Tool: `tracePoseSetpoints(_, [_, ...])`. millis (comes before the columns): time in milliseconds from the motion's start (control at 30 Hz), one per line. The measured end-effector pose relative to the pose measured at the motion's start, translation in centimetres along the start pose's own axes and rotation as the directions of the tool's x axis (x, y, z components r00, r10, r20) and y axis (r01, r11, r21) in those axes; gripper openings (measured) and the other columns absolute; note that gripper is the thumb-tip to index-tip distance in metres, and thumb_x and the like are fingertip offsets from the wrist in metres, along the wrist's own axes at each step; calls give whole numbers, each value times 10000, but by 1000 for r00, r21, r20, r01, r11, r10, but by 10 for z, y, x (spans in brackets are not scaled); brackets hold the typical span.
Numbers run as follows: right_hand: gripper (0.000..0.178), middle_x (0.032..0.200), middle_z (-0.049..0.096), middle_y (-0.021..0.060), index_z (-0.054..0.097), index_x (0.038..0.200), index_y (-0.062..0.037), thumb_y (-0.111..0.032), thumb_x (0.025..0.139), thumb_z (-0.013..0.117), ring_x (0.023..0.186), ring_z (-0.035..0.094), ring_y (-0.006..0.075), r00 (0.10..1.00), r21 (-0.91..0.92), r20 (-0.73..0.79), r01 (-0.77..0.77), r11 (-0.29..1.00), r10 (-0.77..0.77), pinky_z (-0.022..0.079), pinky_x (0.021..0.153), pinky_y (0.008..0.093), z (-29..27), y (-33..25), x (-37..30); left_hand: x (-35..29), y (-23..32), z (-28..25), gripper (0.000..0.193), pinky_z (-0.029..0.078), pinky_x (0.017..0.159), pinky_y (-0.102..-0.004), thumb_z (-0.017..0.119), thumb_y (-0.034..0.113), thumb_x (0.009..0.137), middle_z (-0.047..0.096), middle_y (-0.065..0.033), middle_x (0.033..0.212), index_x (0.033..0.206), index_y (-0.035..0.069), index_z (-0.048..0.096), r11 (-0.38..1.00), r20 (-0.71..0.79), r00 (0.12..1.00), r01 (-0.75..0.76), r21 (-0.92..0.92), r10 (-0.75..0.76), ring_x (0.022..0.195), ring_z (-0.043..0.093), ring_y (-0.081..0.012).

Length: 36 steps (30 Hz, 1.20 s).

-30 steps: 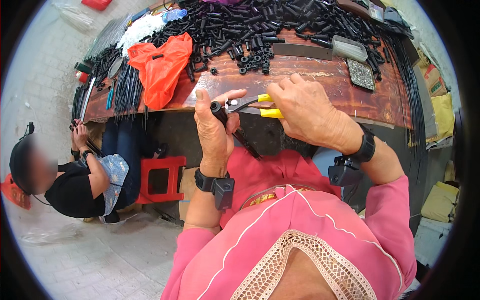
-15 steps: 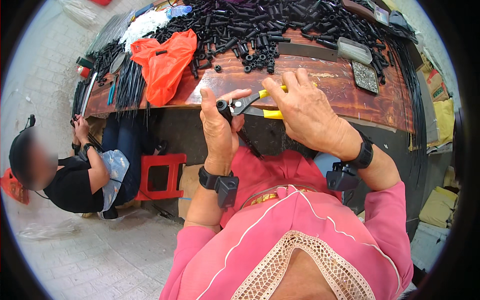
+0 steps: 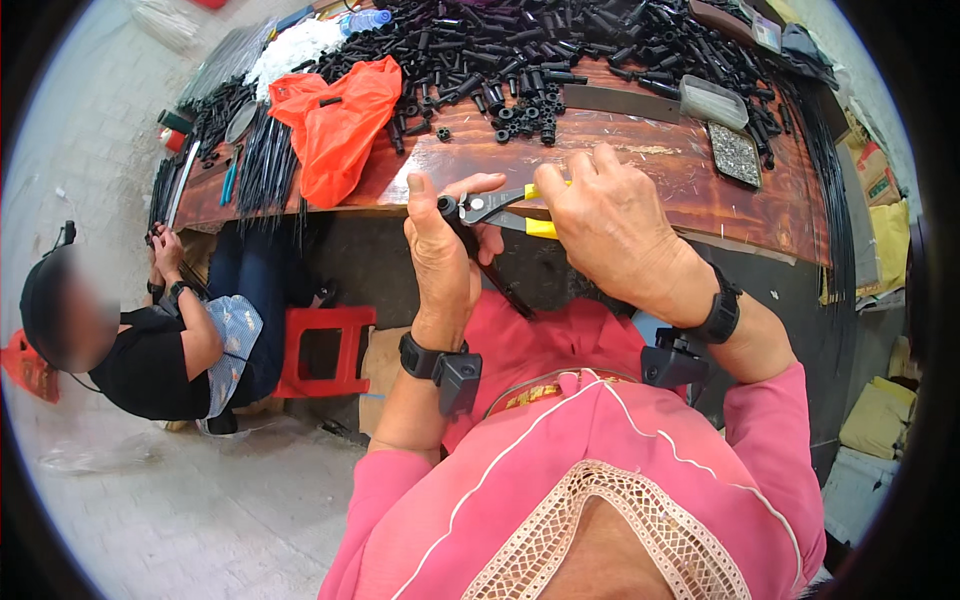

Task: Manually assembling and connecting the metal ribs and plastic components of umbrella frames at a workbench.

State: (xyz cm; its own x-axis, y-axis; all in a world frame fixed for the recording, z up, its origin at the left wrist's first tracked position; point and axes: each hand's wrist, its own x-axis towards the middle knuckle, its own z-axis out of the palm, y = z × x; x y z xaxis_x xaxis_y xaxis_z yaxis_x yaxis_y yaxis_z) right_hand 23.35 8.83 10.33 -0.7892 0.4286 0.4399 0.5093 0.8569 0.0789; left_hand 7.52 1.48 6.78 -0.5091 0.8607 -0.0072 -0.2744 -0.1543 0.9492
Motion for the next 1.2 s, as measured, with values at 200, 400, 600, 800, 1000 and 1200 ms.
tracePoseSetpoints(200, [188, 818, 590, 157, 570, 914, -19, -82, 753, 643, 866, 592, 346, 1000, 136, -6, 0, 991, 0, 542, 665, 434, 16, 0, 7, 2, -2, -11, 817, 286, 414, -211, 324, 670, 964, 515, -5, 537, 938, -48, 712, 998, -63, 998, -16, -67, 12, 410, 394, -68])
tracePoseSetpoints(400, [270, 851, 600, 171, 554, 988, -18, -94, 748, 649, 834, 617, 377, 987, 315, 160, -54, 948, 3, 535, 671, 456, 10, 11, -11, -2, 6, -6, 784, 236, 427, -222, 343, 645, 975, 330, 70, 477, 956, -41, 722, 992, -43, 999, 11, -123, -16, 425, 292, -48])
tracePoseSetpoints(600, [196, 819, 647, 166, 579, 890, -14, -151, 782, 667, 765, 673, 313, 974, 74, 221, 26, 997, -41, 538, 638, 393, -20, 20, 1, -6, -1, -8, 805, 220, 427, -221, 325, 654, 974, 337, 60, 469, 947, -44, 726, 992, 19, 1000, 25, -121, -23, 430, 306, -45])
tracePoseSetpoints(800, [166, 784, 639, 152, 597, 852, -15, -145, 773, 665, 730, 676, 284, 972, -29, 207, 123, 992, -115, 536, 608, 376, -35, 23, 2, -11, -1, 4, 835, 193, 422, -225, 319, 679, 962, 402, 49, 474, 936, -48, 730, 998, 33, 999, 28, -53, -26, 417, 298, -48])
tracePoseSetpoints(1000, [179, 794, 651, 150, 612, 871, -4, -155, 788, 659, 745, 684, 287, 971, -71, 199, 153, 986, -136, 547, 632, 368, -46, 29, 4, -7, 1, 4, 866, 183, 424, -226, 303, 701, 954, 390, 52, 462, 936, -56, 724, 999, 48, 999, 5, -44, -3, 421, 299, -42])
tracePoseSetpoints(1200, [215, 801, 652, 155, 605, 879, -5, -166, 769, 694, 747, 683, 289, 975, -61, 197, 117, 991, -103, 545, 638, 372, -45, 32, 2, -6, 0, 4, 895, 216, 441, -231, 263, 725, 943, 311, 53, 437, 1017, -52, 701, 999, 111, 994, 17, 30, -20, 412, 254, -61])
